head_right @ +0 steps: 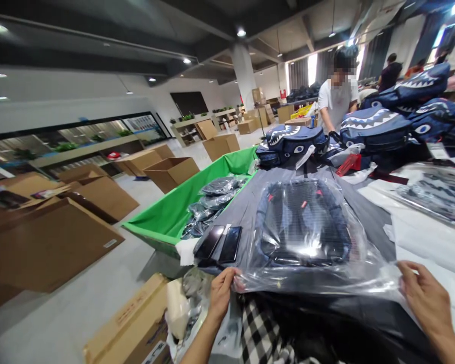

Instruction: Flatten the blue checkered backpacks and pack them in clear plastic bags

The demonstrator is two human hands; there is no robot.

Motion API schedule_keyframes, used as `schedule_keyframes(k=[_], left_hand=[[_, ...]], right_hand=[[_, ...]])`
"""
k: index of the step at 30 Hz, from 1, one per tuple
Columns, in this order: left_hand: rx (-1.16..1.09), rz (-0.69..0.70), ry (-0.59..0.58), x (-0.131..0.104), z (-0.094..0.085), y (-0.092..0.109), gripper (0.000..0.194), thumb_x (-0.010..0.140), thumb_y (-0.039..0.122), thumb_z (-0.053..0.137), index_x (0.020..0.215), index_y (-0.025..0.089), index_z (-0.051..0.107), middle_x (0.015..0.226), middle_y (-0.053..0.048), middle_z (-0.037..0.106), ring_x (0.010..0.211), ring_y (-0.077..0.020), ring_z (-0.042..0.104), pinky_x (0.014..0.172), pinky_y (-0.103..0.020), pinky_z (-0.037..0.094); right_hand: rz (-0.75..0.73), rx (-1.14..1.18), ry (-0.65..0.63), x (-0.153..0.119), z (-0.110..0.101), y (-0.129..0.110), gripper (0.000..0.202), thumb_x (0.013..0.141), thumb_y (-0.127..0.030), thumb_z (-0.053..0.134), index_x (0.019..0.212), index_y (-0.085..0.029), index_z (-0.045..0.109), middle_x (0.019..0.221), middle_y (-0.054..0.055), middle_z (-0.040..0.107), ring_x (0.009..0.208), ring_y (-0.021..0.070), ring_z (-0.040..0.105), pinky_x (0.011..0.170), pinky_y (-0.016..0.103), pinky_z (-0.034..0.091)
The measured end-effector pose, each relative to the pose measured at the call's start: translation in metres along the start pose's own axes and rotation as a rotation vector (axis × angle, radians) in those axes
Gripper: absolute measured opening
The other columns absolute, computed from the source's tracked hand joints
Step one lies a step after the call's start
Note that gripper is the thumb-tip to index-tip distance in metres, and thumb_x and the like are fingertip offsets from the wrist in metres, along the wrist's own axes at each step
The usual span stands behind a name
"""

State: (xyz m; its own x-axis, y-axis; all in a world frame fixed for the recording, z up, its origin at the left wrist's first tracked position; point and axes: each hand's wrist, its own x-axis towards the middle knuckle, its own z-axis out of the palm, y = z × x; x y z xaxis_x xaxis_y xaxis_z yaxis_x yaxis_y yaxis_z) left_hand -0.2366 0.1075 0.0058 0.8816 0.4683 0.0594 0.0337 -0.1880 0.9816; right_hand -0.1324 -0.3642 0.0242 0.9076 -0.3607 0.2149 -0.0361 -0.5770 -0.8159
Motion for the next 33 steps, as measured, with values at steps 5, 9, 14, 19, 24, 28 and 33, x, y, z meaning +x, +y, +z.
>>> schedule_keyframes(k=[5, 9, 14, 19, 24, 28, 33], left_hand=[[0.162, 0.090, 0.159, 0.014, 0.022, 0.013, 0.073, 0.081, 0.085, 0.050, 0.095, 0.017, 0.073, 0.083, -0.010, 0.075, 0.079, -0.0283, 0.069, 0.077, -0.041, 0.054], [0.558, 0.649, 0.094, -0.001, 0.050, 0.049, 0.051, 0.093, 0.064, 0.057, 0.122, 0.022, 0.067, 0.116, -0.011, 0.072, 0.117, -0.0303, 0.061, 0.112, -0.050, 0.032], [0.713, 0.885, -0.124, -0.014, 0.088, 0.077, 0.056, 0.074, 0.069, 0.078, 0.099, 0.021, 0.065, 0.090, -0.004, 0.070, 0.099, -0.0266, 0.061, 0.110, -0.049, 0.027], [0.721, 0.932, -0.218, -0.015, 0.083, 0.077, 0.019, 0.094, 0.039, 0.071, 0.087, 0.023, 0.064, 0.083, 0.003, 0.069, 0.097, -0.0192, 0.059, 0.109, -0.045, 0.023], [0.626, 0.684, -0.418, 0.014, 0.083, 0.089, 0.018, 0.094, 0.030, 0.069, 0.078, 0.021, 0.068, 0.080, 0.000, 0.069, 0.095, -0.0194, 0.059, 0.103, -0.043, 0.032], [0.471, 0.269, -0.679, 0.053, 0.093, 0.096, 0.031, 0.080, 0.041, 0.075, 0.062, 0.018, 0.065, 0.061, 0.001, 0.059, 0.070, -0.0157, 0.053, 0.070, -0.028, 0.038], [0.409, 0.196, -0.772, 0.060, 0.098, 0.098, 0.057, 0.065, 0.072, 0.067, 0.051, 0.018, 0.056, 0.053, 0.001, 0.048, 0.061, -0.0139, 0.044, 0.061, -0.027, 0.032]], right_hand=[[0.069, 0.021, -0.039, 0.006, 0.001, -0.019, 0.096, 0.040, -0.111, 0.042, 0.082, -0.027, 0.059, 0.058, 0.012, 0.061, 0.048, 0.0228, 0.059, 0.057, 0.042, 0.042], [0.114, 0.018, -0.033, -0.006, -0.005, -0.031, 0.092, 0.046, -0.109, 0.040, 0.084, -0.027, 0.056, 0.052, 0.009, 0.058, 0.045, 0.0222, 0.057, 0.055, 0.040, 0.041], [0.154, 0.031, 0.005, -0.011, -0.005, -0.047, 0.068, 0.059, -0.089, 0.043, 0.084, -0.027, 0.054, 0.049, 0.002, 0.056, 0.044, 0.0217, 0.054, 0.052, 0.037, 0.040], [0.156, 0.054, 0.004, -0.014, -0.005, -0.047, 0.057, 0.060, -0.076, 0.043, 0.085, -0.026, 0.054, 0.048, 0.000, 0.054, 0.044, 0.0216, 0.052, 0.053, 0.036, 0.039], [0.122, 0.067, -0.056, -0.007, -0.008, -0.028, 0.059, 0.065, -0.078, 0.047, 0.092, -0.027, 0.055, 0.051, 0.000, 0.057, 0.045, 0.0218, 0.054, 0.056, 0.037, 0.041], [0.067, 0.093, -0.129, 0.012, 0.006, -0.017, 0.064, 0.060, -0.086, 0.054, 0.082, -0.025, 0.057, 0.050, 0.002, 0.057, 0.042, 0.0197, 0.050, 0.049, 0.034, 0.038], [-0.026, 0.096, -0.048, 0.010, 0.004, -0.022, 0.074, 0.068, -0.098, 0.039, 0.063, -0.025, 0.052, 0.050, 0.004, 0.057, 0.044, 0.0208, 0.053, 0.048, 0.033, 0.041]])
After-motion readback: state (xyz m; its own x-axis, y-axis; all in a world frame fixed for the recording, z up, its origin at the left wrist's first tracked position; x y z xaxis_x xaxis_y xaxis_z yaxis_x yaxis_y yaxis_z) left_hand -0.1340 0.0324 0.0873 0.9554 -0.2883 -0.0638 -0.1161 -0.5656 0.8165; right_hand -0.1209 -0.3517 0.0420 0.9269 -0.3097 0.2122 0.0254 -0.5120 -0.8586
